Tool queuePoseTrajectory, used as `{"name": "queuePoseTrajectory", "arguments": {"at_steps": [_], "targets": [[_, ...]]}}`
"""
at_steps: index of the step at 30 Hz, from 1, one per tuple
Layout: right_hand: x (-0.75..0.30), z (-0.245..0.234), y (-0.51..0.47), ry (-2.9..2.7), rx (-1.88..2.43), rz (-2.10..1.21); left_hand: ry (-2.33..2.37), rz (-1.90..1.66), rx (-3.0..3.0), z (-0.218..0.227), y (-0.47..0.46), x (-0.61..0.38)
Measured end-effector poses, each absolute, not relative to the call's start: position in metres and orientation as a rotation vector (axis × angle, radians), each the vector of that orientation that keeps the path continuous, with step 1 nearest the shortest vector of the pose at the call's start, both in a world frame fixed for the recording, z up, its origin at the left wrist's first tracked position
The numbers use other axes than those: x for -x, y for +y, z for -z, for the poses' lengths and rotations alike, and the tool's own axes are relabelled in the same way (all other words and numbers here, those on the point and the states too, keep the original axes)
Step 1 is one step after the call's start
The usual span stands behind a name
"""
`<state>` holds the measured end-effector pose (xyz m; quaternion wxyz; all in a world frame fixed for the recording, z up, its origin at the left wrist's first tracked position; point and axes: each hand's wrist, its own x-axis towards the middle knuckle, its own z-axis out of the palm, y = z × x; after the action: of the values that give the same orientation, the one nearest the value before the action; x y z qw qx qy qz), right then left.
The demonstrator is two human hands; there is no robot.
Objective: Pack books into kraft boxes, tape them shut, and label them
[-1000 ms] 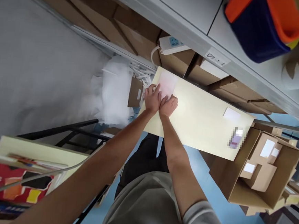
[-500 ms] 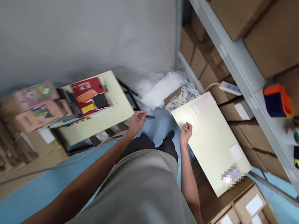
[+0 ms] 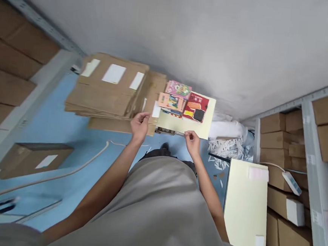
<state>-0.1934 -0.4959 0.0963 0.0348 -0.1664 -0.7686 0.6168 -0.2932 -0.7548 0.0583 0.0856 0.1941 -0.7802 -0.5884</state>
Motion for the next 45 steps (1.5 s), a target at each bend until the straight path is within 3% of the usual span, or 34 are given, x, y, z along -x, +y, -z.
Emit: {"name": "queuePoseTrajectory", "arguments": {"at_steps": [7,14,18,24,31,36,42,45], "targets": [[0.303,-0.103,-0.683,-2.448,0.123,-2.197,-2.648,1.171,-0.690,-0.053,-0.883,0.323],[0.320,-0.092,-0.763,-2.498,-0.060,-2.337,-3.063,1.081,-0.606,-0.057,-0.903,0.343],[0.319,-0.093,-0.762,-2.558,0.084,-2.312,-3.166,1.011,-0.526,-0.061,-0.929,0.349],[0.319,-0.098,-0.755,-2.537,0.224,-2.301,-2.811,1.199,-0.698,-0.080,-0.970,0.356],[0.329,-0.119,-0.720,-2.340,0.299,-2.207,-2.090,1.334,-0.431,-0.188,-0.963,0.368],[0.312,-0.138,-0.665,-2.163,0.484,-1.936,-2.062,1.481,-0.184,-0.248,-0.913,0.380],[0.232,-0.136,-0.581,-1.927,0.959,-1.357,-2.185,1.788,0.135,-0.244,-0.801,0.377],[0.166,-0.126,-0.552,-1.692,1.226,-1.328,-2.216,1.964,0.305,-0.237,-0.737,0.360]]}}
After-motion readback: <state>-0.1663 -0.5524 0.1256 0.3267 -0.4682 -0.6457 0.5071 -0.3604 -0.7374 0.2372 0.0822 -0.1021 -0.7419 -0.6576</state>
